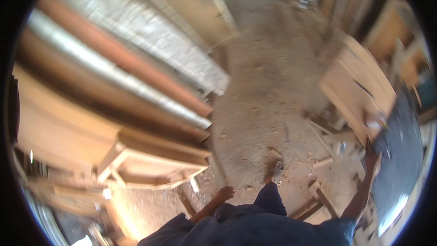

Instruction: The person measures a wooden frame using a tape measure and marks it with a pencil using a try square.

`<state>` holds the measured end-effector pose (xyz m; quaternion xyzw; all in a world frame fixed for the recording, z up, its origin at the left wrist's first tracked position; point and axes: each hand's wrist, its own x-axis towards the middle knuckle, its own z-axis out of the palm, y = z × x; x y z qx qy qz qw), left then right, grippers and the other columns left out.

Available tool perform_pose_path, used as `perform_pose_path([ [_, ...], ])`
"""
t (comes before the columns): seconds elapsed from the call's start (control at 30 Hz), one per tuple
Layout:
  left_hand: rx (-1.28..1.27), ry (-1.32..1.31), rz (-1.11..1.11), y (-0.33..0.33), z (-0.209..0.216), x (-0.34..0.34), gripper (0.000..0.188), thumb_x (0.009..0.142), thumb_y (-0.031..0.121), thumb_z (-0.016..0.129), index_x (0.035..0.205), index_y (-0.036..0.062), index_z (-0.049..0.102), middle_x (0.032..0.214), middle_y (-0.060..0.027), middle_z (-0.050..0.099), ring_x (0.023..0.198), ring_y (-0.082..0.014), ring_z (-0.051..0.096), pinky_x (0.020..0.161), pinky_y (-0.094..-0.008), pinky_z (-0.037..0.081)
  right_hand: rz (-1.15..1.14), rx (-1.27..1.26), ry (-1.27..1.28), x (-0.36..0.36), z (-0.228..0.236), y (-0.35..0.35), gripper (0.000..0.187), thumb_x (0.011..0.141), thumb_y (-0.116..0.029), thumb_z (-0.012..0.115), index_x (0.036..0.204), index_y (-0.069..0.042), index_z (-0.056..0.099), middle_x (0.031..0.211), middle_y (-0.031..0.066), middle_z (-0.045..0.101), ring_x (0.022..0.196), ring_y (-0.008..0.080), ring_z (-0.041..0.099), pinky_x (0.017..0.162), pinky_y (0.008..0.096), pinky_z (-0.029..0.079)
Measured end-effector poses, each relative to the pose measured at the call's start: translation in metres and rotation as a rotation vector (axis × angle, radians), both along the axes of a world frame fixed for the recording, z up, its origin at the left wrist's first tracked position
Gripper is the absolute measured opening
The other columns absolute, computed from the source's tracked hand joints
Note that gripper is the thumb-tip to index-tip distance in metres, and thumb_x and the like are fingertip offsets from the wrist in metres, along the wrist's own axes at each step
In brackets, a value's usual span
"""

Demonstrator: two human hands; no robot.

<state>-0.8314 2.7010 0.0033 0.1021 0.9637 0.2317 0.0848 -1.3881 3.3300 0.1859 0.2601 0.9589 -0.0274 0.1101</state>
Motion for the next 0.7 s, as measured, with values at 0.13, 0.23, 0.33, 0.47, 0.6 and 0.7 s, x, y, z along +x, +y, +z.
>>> perform_pose_path([
  [0.13,0.877,-0.365,0.789,0.041,0.004,-0.011,0.036,0.106,0.027,0.063,0.131,0.0013,0.067,0.118,-0.0126,0.071,0.101,-0.0213,0.073,0.084,-0.0361,0.06,0.429,-0.088,0.219,0.072,-0.095,-0.03,0.042,0.094,-0.036,0.067,0.117,-0.001,0.058,0.102,0.0274,0.066,0.099,0.0486,0.065,0.086,0.0598,0.051],
  [0.23,1.052,-0.598,1.202,0.041,0.024,0.009,0.032,0.097,0.028,0.071,0.12,0.0063,0.073,0.105,-0.0176,0.076,0.099,-0.0297,0.074,0.083,-0.0401,0.059,0.663,-0.532,0.081,0.137,-0.154,-0.161,0.024,0.093,-0.023,0.07,0.103,-0.002,0.062,0.088,0.0204,0.07,0.088,0.0398,0.07,0.083,0.0544,0.056],
  [0.33,0.902,-0.371,1.212,0.014,0.026,0.082,0.042,0.099,0.039,0.064,0.122,0.0049,0.072,0.098,-0.0173,0.077,0.089,-0.0294,0.074,0.081,-0.0412,0.058,0.959,-1.063,-0.284,0.225,-0.2,-0.335,0.028,0.089,-0.024,0.074,0.106,-0.003,0.069,0.085,0.0181,0.076,0.089,0.0307,0.076,0.089,0.0473,0.059],
  [0.47,0.796,-0.177,1.477,-0.001,0.049,0.227,0.046,0.098,0.042,0.063,0.121,0.0042,0.073,0.107,-0.0205,0.077,0.101,-0.034,0.075,0.09,-0.0444,0.058,1.342,-0.651,-0.484,0.44,-0.046,-0.56,0.049,0.084,-0.04,0.082,0.104,0.003,0.067,0.09,0.0211,0.072,0.081,0.0336,0.073,0.074,0.0446,0.056],
  [0.6,0.75,-0.15,1.691,-0.047,0.105,0.324,0.05,0.097,0.046,0.063,0.126,0.0064,0.071,0.116,-0.0225,0.076,0.113,-0.0378,0.073,0.097,-0.0446,0.057,1.603,-0.652,-0.522,0.523,-0.037,-0.668,0.055,0.085,-0.047,0.082,0.1,0.003,0.066,0.081,0.0165,0.07,0.073,0.0296,0.071,0.069,0.0439,0.056],
  [0.7,0.609,-0.031,1.903,-0.039,0.102,0.424,0.048,0.099,0.044,0.063,0.132,0.0093,0.067,0.116,-0.0218,0.076,0.113,-0.0372,0.072,0.098,-0.0437,0.056,1.779,-0.69,-0.576,0.616,0.003,-0.739,0.054,0.088,-0.05,0.08,0.099,0.001,0.065,0.079,0.0138,0.069,0.066,0.0249,0.068,0.063,0.0412,0.055],
])
